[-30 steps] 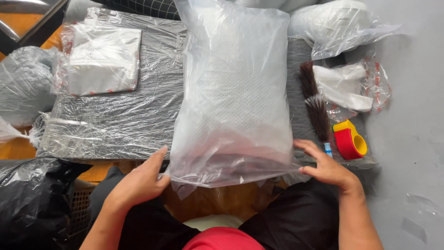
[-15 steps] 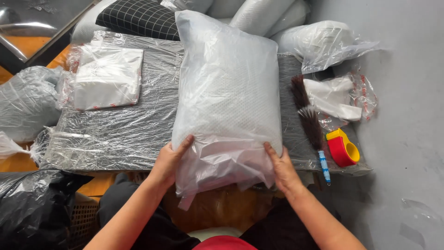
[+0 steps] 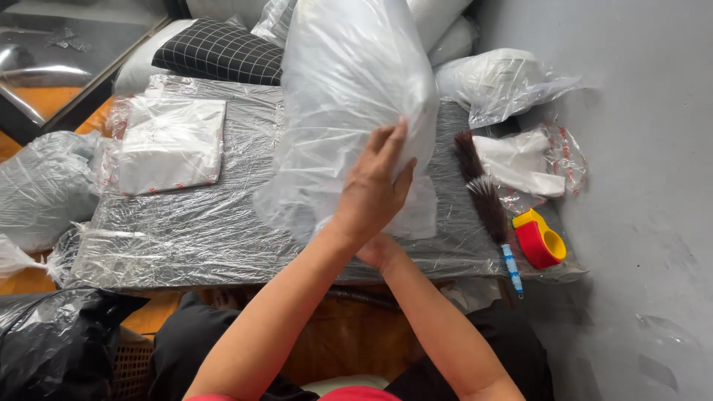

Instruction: Inserting a pillow into a plastic bag and sealing it with tape.

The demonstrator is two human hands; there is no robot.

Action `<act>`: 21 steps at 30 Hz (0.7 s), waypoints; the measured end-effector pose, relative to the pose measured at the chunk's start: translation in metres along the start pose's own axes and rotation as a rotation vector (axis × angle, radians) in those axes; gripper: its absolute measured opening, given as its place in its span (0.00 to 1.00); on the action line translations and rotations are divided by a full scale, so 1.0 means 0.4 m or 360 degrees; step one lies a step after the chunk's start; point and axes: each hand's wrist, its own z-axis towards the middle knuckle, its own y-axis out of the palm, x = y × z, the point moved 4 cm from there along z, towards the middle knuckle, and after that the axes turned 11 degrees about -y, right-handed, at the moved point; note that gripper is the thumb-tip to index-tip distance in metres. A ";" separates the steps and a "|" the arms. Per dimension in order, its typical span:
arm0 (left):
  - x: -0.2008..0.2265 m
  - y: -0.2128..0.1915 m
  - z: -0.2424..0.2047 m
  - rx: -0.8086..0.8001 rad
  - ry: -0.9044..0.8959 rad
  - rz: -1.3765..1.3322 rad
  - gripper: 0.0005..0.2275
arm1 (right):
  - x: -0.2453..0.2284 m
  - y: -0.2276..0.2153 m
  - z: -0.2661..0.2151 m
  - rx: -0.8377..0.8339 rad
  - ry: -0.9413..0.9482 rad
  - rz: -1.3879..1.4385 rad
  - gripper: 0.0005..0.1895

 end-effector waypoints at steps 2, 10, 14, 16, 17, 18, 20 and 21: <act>-0.063 0.080 -0.039 -0.0458 -0.0069 0.0503 0.29 | 0.021 0.025 -0.024 -0.0290 0.0008 -0.0192 0.19; -0.148 0.094 -0.334 -0.1339 -0.0185 0.0406 0.15 | 0.213 -0.050 -0.291 -0.0816 0.0082 -0.0441 0.19; 0.060 -0.055 -0.264 -0.1431 0.0234 0.0140 0.11 | 0.254 -0.272 -0.293 0.0150 -0.0220 -0.0371 0.10; 0.100 -0.152 -0.149 -0.0971 0.0316 0.0085 0.11 | 0.201 -0.296 -0.261 0.0483 -0.0208 -0.0132 0.14; 0.125 -0.214 -0.085 -0.0510 0.0424 0.0036 0.13 | 0.175 -0.318 -0.245 0.0826 -0.0214 0.0113 0.20; 0.055 -0.240 -0.065 -0.0509 0.0428 0.0043 0.13 | 0.147 -0.311 -0.224 0.0821 -0.0219 0.0117 0.20; -0.101 -0.334 -0.018 0.0230 0.0126 0.0710 0.18 | 0.114 -0.284 -0.190 0.0749 0.0131 0.0175 0.42; -0.163 -0.357 -0.022 0.0232 0.0136 0.0717 0.18 | 0.103 -0.269 -0.171 0.0745 0.0123 0.0183 0.42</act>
